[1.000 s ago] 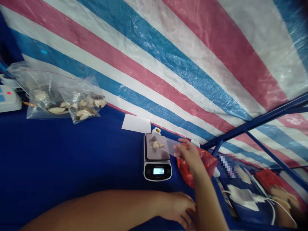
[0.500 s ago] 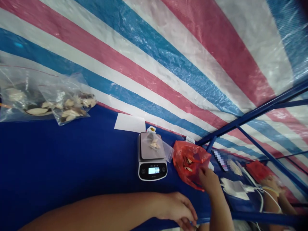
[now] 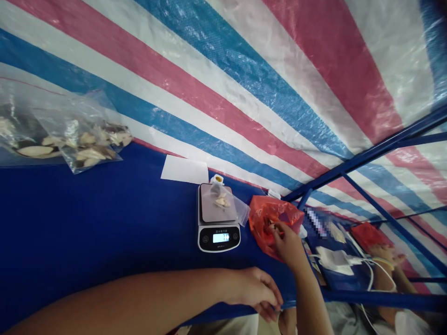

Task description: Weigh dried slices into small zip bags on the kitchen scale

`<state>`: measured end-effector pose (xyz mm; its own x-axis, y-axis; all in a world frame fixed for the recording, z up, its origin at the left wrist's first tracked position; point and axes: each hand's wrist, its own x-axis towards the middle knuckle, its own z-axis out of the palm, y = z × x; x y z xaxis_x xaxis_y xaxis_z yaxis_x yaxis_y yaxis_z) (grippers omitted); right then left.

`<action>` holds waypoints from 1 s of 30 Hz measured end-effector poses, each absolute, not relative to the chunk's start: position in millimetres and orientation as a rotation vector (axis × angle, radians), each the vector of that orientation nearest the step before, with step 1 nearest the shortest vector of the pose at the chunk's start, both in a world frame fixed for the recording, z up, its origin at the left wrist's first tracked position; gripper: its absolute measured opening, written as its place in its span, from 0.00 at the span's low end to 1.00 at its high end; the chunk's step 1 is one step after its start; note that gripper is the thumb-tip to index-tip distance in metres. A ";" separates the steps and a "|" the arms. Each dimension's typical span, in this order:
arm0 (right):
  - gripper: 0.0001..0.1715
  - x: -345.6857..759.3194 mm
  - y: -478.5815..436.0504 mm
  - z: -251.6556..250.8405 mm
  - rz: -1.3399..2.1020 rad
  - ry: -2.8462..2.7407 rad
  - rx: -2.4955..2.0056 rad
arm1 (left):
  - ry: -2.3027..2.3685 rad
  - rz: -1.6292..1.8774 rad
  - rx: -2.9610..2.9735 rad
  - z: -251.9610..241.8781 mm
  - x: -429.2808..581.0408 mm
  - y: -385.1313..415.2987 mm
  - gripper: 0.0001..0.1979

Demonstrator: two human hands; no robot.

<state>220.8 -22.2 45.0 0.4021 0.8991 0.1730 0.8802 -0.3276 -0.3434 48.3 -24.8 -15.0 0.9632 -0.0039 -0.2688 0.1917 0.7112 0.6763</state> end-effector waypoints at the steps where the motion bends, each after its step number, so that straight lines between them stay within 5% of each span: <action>1: 0.26 217.6 -24.3 49.1 0.062 -1.471 -2.259 | 0.252 -0.107 0.775 -15.3 48.2 -25.1 0.07; 7: 0.31 183.7 -24.9 66.3 0.383 -1.241 -2.019 | 0.206 -0.089 0.768 -19.5 46.8 -25.6 0.08; 13: 0.26 157.7 -3.6 46.6 0.226 -1.264 -2.071 | 0.280 -0.077 0.754 -16.1 48.1 -25.4 0.24; 21: 0.22 229.9 -26.3 49.4 0.039 -1.265 -2.545 | 0.298 -0.080 0.759 -7.4 42.5 -24.8 0.23; 30: 0.31 252.0 6.6 45.6 0.093 -1.366 -2.696 | 0.313 -0.089 0.766 -3.2 39.3 -23.4 0.21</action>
